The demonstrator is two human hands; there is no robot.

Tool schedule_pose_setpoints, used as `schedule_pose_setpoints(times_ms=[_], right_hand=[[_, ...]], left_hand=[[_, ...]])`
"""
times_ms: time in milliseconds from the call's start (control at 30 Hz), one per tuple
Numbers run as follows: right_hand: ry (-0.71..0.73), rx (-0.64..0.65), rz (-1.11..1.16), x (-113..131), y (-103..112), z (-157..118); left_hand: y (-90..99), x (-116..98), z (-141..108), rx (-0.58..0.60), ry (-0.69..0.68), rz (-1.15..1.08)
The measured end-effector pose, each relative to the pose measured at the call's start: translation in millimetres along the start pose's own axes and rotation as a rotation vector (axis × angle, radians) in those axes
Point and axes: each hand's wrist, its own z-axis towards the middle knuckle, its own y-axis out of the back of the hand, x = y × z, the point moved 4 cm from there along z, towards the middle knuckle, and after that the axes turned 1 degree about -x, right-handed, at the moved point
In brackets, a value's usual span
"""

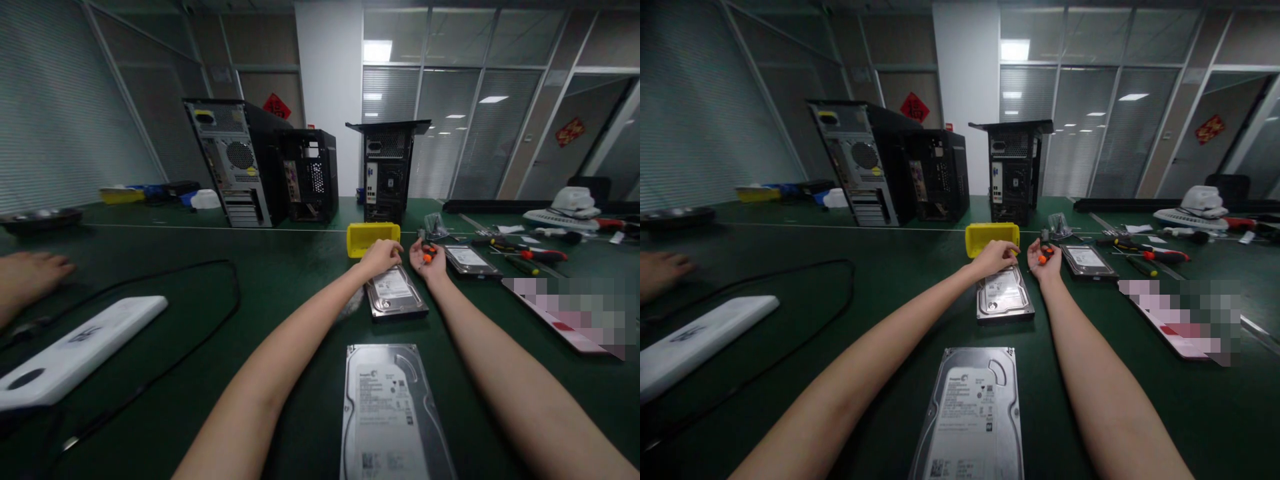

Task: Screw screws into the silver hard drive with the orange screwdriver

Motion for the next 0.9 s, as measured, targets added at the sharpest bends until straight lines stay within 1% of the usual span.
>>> schedule_pose_setpoints(times_ms=[233, 367, 433, 500, 567, 600, 667, 700, 767, 900], right_hand=[[0.002, 0.004, -0.01, 1, 0, 2], [0.008, 0.008, -0.003, 2, 1, 4], [0.002, 0.012, 0.007, 2, 2, 5], [-0.009, 0.03, 0.035, 3, 2, 6], [-0.007, 0.061, 0.092, 5, 3, 6], [-0.004, 0.075, 0.122, 6, 3, 6], [0.001, 0.092, 0.161, 8, 5, 6], [0.001, 0.096, 0.164, 8, 5, 6], [0.004, 0.103, 0.146, 9, 6, 7], [0.026, 0.115, 0.103, 10, 6, 8]], left_hand=[[0.0, -8, -2, 0.01, 0.024, 0.048], [0.0, -9, -3, 0.002, 0.033, 0.088], [-1.3, -9, -1, 0.05, 0.061, 0.12], [-3.4, -11, 3, 0.145, 0.077, 0.144], [-5.0, -20, 10, 0.249, 0.05, 0.16], [-7.1, -26, 13, 0.335, 0.009, 0.188], [-8.2, -40, 19, 0.403, -0.043, 0.305], [-8.9, -46, 21, 0.42, -0.055, 0.366], [-10.4, -56, 22, 0.411, -0.051, 0.474], [-15.8, -68, 15, 0.353, -0.024, 0.528]])
